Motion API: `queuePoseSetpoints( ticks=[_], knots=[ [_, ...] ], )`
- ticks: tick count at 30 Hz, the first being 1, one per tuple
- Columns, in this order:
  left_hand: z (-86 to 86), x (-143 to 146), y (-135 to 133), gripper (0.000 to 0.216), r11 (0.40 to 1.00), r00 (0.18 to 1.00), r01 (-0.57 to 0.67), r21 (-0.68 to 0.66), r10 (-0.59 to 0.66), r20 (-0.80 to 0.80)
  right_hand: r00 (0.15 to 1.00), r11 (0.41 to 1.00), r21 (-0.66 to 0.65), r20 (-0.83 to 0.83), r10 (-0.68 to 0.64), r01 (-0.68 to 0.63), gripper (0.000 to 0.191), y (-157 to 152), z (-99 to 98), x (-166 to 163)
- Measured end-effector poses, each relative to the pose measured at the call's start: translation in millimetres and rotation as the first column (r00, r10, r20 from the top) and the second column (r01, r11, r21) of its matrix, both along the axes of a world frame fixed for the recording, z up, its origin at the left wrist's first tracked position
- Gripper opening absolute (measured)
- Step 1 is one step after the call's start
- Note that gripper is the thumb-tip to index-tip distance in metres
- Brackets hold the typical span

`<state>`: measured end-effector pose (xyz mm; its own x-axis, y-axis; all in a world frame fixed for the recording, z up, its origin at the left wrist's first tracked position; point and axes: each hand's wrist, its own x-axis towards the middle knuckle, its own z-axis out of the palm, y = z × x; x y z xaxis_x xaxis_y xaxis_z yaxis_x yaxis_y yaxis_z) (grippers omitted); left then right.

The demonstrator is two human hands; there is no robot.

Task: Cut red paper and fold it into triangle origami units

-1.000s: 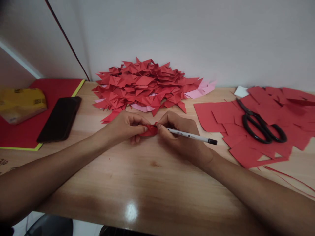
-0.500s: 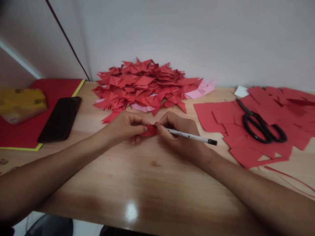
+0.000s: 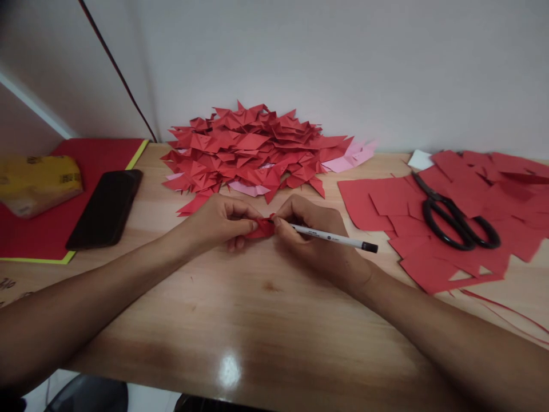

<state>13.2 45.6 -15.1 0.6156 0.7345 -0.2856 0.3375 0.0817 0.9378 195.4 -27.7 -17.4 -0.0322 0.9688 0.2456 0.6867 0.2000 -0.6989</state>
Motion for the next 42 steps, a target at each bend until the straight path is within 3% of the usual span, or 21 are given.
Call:
queuePoseSetpoints(
  ticks=[11, 23, 42],
  knots=[
    [1.5, 0.7, 0.4, 0.018, 1.0, 1.0, -0.023, -0.02, 0.023, -0.014, 1.0, 0.998, 0.07, -0.021, -0.003, 0.005, 0.01, -1.4, 2.1, 0.6],
    [2.7, 0.8, 0.3, 0.015, 1.0, 1.0, 0.003, -0.016, -0.003, -0.029, 0.996, 0.996, 0.055, -0.032, 0.077, -0.075, 0.009, 0.5, -2.6, 1.0],
    [3.4, 1.5, 0.4, 0.015, 1.0, 0.999, 0.005, -0.015, -0.006, -0.038, 0.997, 0.997, 0.039, 0.007, 0.072, -0.072, 0.008, 1.1, -1.7, -0.2]
  ],
)
